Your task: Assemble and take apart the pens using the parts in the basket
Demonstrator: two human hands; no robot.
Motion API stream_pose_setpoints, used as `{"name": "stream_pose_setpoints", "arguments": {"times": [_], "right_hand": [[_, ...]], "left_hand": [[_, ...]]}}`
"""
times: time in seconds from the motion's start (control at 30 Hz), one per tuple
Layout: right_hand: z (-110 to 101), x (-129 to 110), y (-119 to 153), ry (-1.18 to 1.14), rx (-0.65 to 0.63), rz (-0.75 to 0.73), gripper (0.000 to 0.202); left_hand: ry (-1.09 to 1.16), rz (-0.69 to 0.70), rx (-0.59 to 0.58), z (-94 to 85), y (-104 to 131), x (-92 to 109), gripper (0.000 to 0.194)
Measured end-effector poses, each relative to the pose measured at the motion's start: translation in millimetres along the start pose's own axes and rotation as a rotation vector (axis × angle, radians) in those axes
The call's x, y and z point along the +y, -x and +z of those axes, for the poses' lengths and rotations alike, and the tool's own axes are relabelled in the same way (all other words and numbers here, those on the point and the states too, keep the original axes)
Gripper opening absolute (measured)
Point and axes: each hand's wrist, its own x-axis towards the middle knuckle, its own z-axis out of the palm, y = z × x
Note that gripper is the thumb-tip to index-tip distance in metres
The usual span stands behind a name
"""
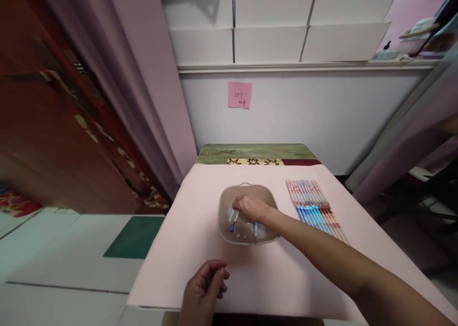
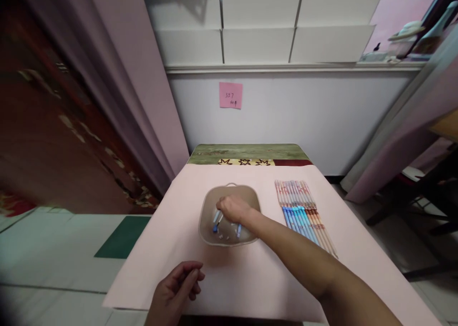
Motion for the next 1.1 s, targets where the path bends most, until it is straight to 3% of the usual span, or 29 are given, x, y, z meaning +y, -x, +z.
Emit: {"name": "stream_pose_setpoints", "arguments": {"times": [0.13,0.23,0.37,0.47,0.6,0.8,0.93,1.0,1.07,1.1], "right_hand": [[17.4,-3.3,-15.7,0.063,-0.066,-0.16,0.02],[19.2,-2.5,-20.0,0.11,-0.094,-0.231,0.021],[-0.3,6.9,-9.3,0.162,-0.082,-0.254,0.026],[-26.9,9.8,16.5,0.216,0.039,-0.207,0.032],[-53.7,-4.7,53.2,0.223,0.261,-0.28,0.031],[-55.1,-35.5,72.8,0.248,0.319,-0.488,0.027],[-51.1,-52.1,82.7,0.269,0.397,-0.647,0.021],[-50.3,-52.1,84.7,0.275,0.4,-0.717,0.023],[-50.0,-43.0,80.9,0.223,0.374,-0.667,0.026],[-49.8,-35.7,76.8,0.177,0.354,-0.565,0.027]], "left_hand": [[-0.03,-0.001,0.058,-11.2,11.4,-3.2,0.038],[-0.027,-0.009,0.056,-14.3,14.6,-2.5,0.039],[0.043,-0.017,0.034,-14.8,13.8,3.5,0.04],[0.163,-0.06,0.061,-12.4,12.3,11.1,0.041],[0.35,-0.181,-0.068,3.8,5.3,25.8,0.038],[0.455,-0.219,-0.185,35.0,-12.1,43.6,0.04],[0.379,-0.253,-0.335,27.9,-6.3,33.5,0.035],[0.4,-0.296,-0.357,19.8,1.8,23.9,0.033],[0.442,-0.342,-0.346,12.1,10.1,16.1,0.035],[0.458,-0.356,-0.32,8.7,13.6,13.8,0.036]]}}
